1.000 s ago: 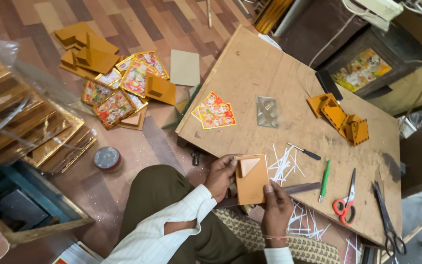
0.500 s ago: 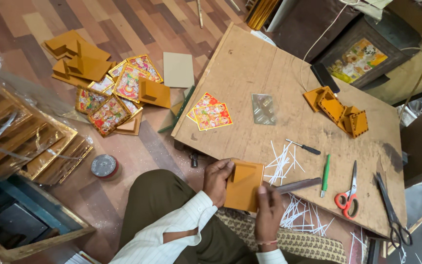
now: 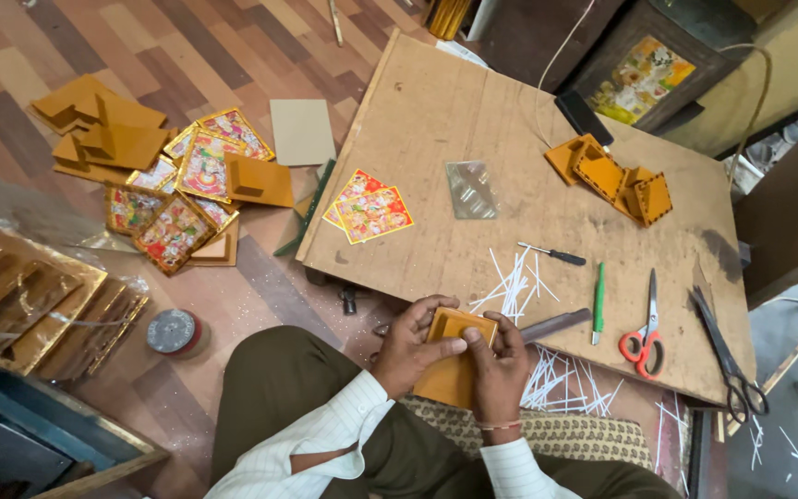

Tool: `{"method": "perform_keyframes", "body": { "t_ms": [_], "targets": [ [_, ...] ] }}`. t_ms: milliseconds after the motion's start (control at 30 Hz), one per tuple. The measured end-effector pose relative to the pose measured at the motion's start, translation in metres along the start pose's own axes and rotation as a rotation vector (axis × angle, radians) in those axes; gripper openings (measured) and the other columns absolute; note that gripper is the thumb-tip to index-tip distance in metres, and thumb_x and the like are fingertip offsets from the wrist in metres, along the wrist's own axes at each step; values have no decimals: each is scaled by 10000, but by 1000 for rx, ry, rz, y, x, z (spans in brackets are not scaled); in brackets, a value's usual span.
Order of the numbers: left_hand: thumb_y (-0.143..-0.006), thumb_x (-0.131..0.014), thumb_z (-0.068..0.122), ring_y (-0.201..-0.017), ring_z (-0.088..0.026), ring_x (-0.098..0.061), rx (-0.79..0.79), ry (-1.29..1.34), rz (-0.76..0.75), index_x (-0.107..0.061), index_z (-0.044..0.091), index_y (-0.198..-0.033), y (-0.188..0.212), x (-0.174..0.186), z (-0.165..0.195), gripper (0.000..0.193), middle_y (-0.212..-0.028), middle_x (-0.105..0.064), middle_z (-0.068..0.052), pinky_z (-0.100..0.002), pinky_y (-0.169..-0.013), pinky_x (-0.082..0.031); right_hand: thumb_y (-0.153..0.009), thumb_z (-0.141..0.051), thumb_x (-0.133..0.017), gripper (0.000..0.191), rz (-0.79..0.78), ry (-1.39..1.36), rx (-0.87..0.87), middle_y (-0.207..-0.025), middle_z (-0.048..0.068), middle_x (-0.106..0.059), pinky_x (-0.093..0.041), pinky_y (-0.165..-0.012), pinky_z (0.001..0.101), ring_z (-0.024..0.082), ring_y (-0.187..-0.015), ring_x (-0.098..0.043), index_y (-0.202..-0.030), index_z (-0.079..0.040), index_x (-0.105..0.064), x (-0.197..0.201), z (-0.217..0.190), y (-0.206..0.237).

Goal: The person sits on the floor at a low workboard assembling small decorative picture frames. They pick up cardboard frame backs, place a printed religious image and a glass pane into a frame, trim a print with scissors, apply tape, and set finished frames onto a pile.

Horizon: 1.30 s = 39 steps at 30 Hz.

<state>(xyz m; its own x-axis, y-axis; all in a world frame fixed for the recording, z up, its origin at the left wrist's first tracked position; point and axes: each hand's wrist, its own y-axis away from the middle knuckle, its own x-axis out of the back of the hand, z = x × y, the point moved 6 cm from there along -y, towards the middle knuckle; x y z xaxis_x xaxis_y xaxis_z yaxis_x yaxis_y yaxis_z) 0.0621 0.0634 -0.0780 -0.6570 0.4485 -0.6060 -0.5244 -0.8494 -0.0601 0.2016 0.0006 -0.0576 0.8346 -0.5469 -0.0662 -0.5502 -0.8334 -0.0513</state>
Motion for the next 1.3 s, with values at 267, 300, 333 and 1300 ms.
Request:
{"method": "perform_keyframes", "body": {
  "t_ms": [267, 300, 333, 1300],
  "targets": [
    [-811, -785, -62, -1068, -202, -693, 77, 147, 53, -544, -32, -1297, -4, 5, 12, 544, -1185, -706, -145, -357, -934, -577, -841, 13, -717, 483, -138, 11, -79, -1124, 97, -732, -578, -831, 263, 132, -973, -699, -1308, 12, -590, 1, -24, -3],
    [-808, -785, -71, -1054, -213, -697, 89, 180, 51, -546, -47, -1286, -4, 6, 13, 535, -1173, -709, -151, -371, -923, -581, -816, 22, -717, 537, -210, 17, -100, -1153, 85, -726, -585, -847, 263, 128, -994, -705, -1334, -5, -577, 3, -27, -3],
    [-818, -769, -72, -1065, -209, -695, 92, 195, 29, -544, -38, -1285, -5, 6, 13, 519, -1180, -705, -147, -368, -933, -578, -827, 24, -714, 531, -201, 20, -115, -1134, 100, -736, -589, -845, 264, 133, -988, -709, -1341, -1, -582, 6, -26, -3],
    [-1034, -569, 152, -1095, -121, -644, 20, -61, 50, -476, 116, -1482, 4, -4, 5, 459, -1206, -694, -106, -247, -954, -535, -964, -5, -628, 261, 175, -104, -21, -1069, 110, -741, -542, -838, 259, 143, -936, -681, -1209, 78, -664, 28, 35, 10]
  ]
}}
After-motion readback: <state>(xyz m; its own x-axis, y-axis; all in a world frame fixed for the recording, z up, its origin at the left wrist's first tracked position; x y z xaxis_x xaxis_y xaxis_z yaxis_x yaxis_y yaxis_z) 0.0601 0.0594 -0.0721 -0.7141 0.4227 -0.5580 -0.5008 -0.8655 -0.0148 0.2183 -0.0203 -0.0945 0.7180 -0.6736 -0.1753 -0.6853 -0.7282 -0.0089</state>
